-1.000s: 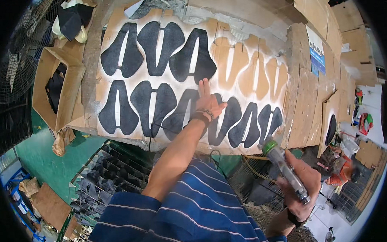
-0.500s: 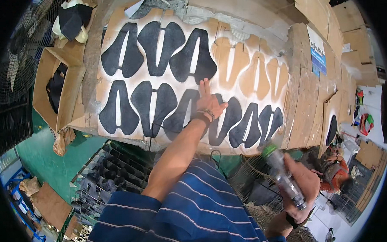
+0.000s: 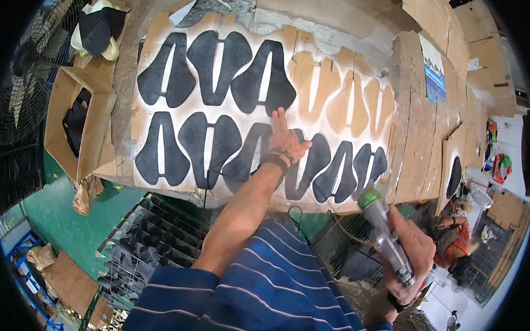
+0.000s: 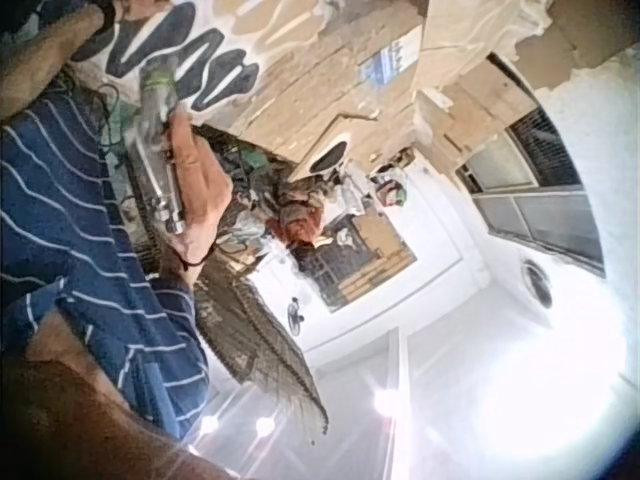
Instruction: Apply adhesive to shoe padding components using a spray gun and arrange them on a template board.
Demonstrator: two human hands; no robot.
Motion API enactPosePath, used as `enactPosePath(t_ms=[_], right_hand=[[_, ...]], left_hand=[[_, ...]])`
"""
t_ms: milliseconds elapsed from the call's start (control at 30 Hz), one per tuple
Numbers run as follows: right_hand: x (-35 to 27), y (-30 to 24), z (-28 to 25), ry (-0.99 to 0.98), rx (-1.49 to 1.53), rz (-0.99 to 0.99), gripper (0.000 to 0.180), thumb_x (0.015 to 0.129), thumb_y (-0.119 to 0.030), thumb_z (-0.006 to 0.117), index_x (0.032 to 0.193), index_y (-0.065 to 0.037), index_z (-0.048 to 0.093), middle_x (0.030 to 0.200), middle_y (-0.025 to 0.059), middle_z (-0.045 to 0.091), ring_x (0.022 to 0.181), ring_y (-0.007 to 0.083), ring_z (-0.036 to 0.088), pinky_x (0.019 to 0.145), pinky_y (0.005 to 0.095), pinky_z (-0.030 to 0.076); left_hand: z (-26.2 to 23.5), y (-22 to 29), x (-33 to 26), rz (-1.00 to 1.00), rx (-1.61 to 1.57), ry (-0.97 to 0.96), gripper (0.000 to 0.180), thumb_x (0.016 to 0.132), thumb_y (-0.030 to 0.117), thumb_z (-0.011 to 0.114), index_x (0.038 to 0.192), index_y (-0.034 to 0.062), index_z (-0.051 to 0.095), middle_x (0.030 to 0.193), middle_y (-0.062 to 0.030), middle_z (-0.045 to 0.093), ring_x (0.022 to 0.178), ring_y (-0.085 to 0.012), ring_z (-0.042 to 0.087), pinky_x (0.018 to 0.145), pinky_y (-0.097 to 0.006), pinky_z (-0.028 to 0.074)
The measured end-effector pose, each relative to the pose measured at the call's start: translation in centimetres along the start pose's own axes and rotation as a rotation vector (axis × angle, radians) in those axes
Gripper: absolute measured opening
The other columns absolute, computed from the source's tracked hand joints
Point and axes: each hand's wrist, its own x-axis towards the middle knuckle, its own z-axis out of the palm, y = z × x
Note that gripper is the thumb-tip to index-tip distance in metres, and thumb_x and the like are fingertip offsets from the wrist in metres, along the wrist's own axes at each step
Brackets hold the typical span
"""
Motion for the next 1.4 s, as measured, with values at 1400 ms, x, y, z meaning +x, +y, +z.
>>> enactPosePath(t_ms=[1400], right_hand=[[-0.7,1.1,-1.5,-0.035,0.056,0.084,0.059,0.075,-0.021,0.083,0.124,0.007,0.068,0.091,0.0185,0.072,0.08,0.0252,0.07,0.077,0.0329,0.053]], left_hand=[[-0.7,0.9,0.0,0.008,0.099,-0.009,0.079,0.086,0.064,0.068,0.11,-0.0107,0.073,0.168,-0.0292,0.006,0.156,-0.0434,0.01,0.109,-0.045,0.049]])
